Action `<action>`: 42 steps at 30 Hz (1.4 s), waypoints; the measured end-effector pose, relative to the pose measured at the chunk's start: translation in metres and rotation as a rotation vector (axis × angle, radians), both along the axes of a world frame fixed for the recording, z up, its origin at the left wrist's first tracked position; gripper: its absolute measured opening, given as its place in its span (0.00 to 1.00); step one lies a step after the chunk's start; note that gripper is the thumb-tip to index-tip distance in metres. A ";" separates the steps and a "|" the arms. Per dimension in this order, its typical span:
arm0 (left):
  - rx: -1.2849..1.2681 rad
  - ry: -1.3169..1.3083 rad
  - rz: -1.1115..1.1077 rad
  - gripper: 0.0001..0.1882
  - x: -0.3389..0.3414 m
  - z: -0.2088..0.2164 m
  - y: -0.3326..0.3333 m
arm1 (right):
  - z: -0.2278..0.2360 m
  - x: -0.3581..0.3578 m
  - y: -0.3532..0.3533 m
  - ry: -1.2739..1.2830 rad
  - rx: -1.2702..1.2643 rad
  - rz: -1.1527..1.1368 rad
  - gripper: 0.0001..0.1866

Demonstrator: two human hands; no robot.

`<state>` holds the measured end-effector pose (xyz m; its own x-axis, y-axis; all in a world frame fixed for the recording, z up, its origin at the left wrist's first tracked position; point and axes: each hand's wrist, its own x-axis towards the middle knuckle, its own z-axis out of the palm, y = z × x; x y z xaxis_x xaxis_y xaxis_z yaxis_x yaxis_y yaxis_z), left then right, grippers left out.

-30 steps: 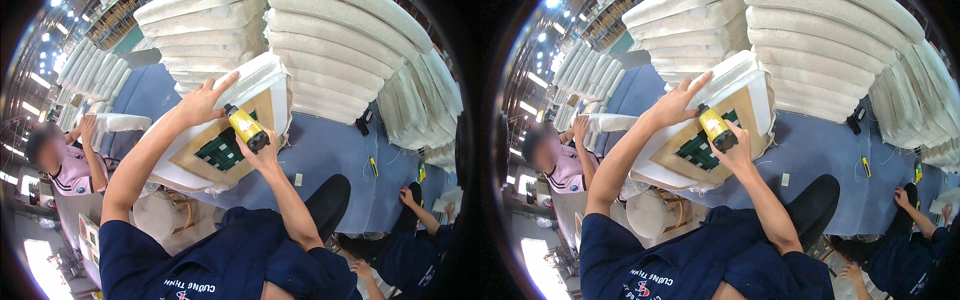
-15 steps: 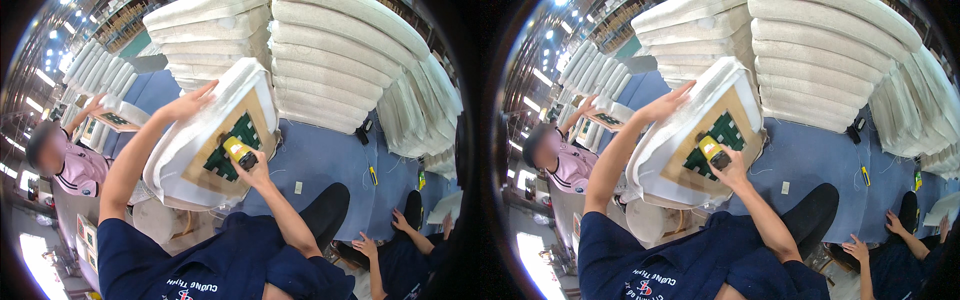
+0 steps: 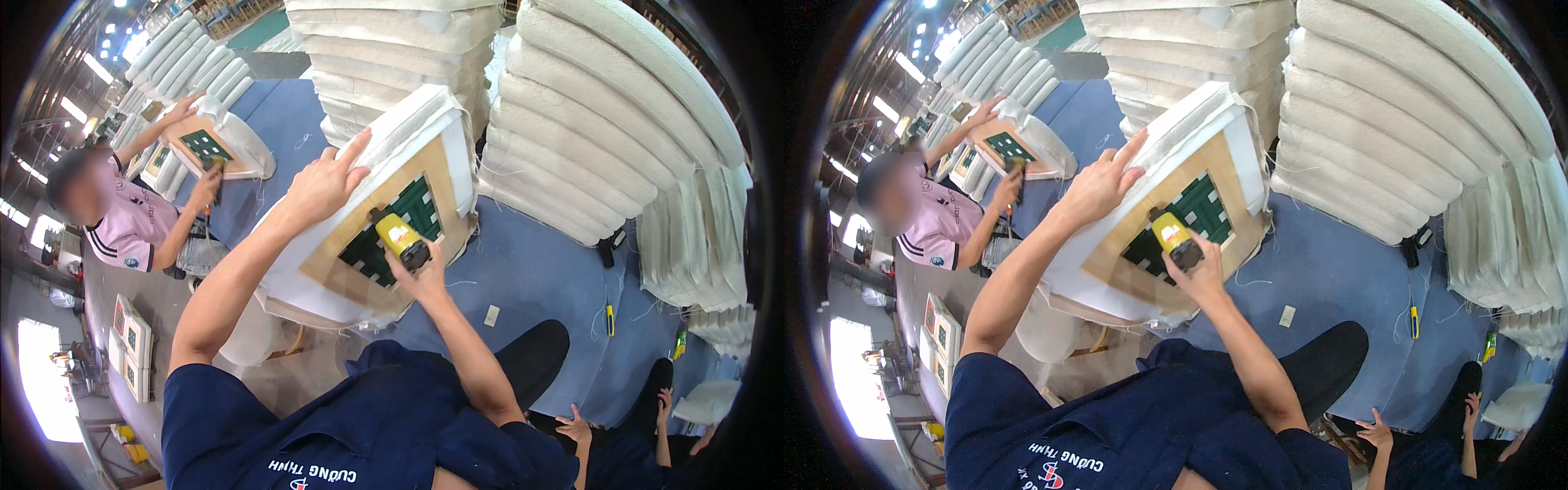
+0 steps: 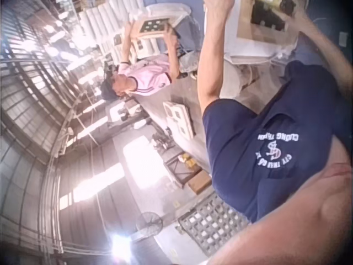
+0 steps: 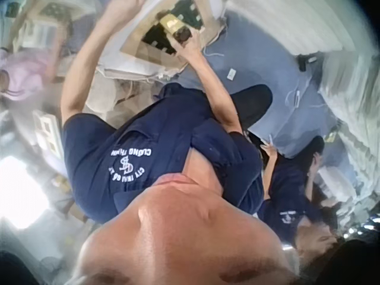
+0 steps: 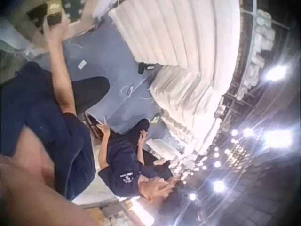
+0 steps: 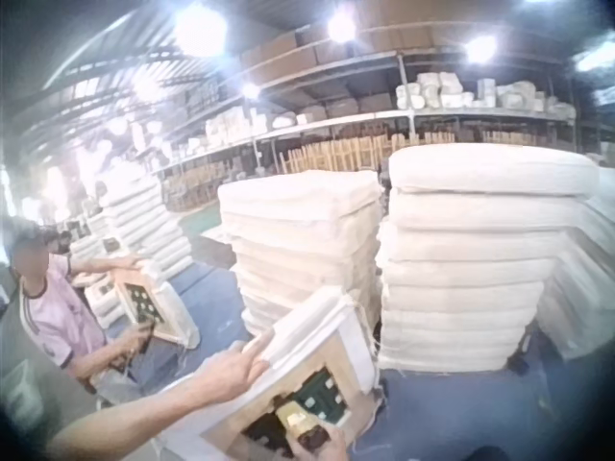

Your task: The person sits on the floor in a workshop and uses a staple gun to attach white fabric to rectangular foam cushions. They repeatedly pick up cushions, wrap the fabric around the edges, and secure it with staples before stacking the finished items.

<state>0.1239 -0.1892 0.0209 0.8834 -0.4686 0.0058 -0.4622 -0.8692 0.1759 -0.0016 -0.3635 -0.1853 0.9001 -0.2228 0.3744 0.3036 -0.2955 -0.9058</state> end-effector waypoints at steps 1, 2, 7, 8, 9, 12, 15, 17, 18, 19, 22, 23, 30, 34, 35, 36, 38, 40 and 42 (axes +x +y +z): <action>-0.001 -0.017 -0.021 0.40 -0.004 0.000 0.002 | 0.019 0.000 -0.009 0.059 0.024 0.072 0.24; 0.000 -0.038 -0.045 0.43 -0.007 0.003 0.003 | 0.040 0.000 -0.018 0.118 0.046 0.138 0.24; -0.026 0.079 -0.140 0.55 -0.008 0.018 0.002 | 0.099 -0.004 -0.037 -0.020 0.089 0.158 0.19; -0.038 0.113 -0.162 0.57 -0.007 0.021 0.003 | 0.102 -0.001 -0.037 -0.072 0.013 0.139 0.19; -0.033 0.127 -0.163 0.58 -0.008 0.023 0.002 | 0.103 0.003 -0.037 -0.124 -0.064 0.120 0.19; -0.032 0.149 -0.174 0.61 -0.010 0.026 -0.001 | 0.102 0.017 -0.036 -0.103 -0.130 0.118 0.17; -0.042 0.135 -0.168 0.63 -0.012 0.025 -0.002 | 0.104 0.015 -0.038 -0.083 -0.140 0.131 0.17; -0.026 0.142 -0.158 0.63 -0.015 0.026 -0.004 | 0.107 0.008 -0.033 -0.155 -0.064 0.134 0.16; -0.002 0.155 -0.134 0.63 -0.016 0.029 -0.007 | 0.109 0.006 -0.031 -0.141 -0.073 0.142 0.15; 0.020 0.170 -0.113 0.62 -0.019 0.035 -0.013 | 0.106 0.006 -0.030 -0.124 -0.103 0.132 0.16; -0.059 0.198 -0.251 0.64 -0.014 0.032 0.003 | 0.096 0.001 -0.028 -0.132 -0.110 0.114 0.18; -0.110 0.198 -0.343 0.64 -0.003 0.031 0.015 | 0.085 -0.004 -0.028 -0.135 -0.016 0.108 0.20; -0.426 0.596 -0.050 0.36 0.016 0.007 0.066 | 0.059 -0.035 0.024 -0.065 0.105 0.153 0.17; -0.221 0.334 0.050 0.35 -0.021 0.014 0.044 | 0.052 -0.030 0.027 -0.086 0.083 0.154 0.16; -0.154 0.302 0.060 0.34 -0.028 0.018 0.039 | 0.051 -0.029 0.028 -0.084 0.096 0.155 0.16; -0.044 0.185 0.110 0.33 -0.037 0.015 0.033 | 0.049 -0.028 0.029 -0.081 0.108 0.153 0.17; -0.038 0.118 0.098 0.33 -0.047 0.014 0.028 | 0.046 -0.030 0.029 -0.086 0.128 0.163 0.18; -0.017 0.069 0.051 0.35 -0.052 0.018 0.026 | 0.044 -0.027 0.023 -0.110 0.145 0.165 0.20; 0.013 0.036 -0.016 0.39 -0.056 0.021 0.027 | 0.056 -0.026 0.012 -0.078 0.122 0.210 0.21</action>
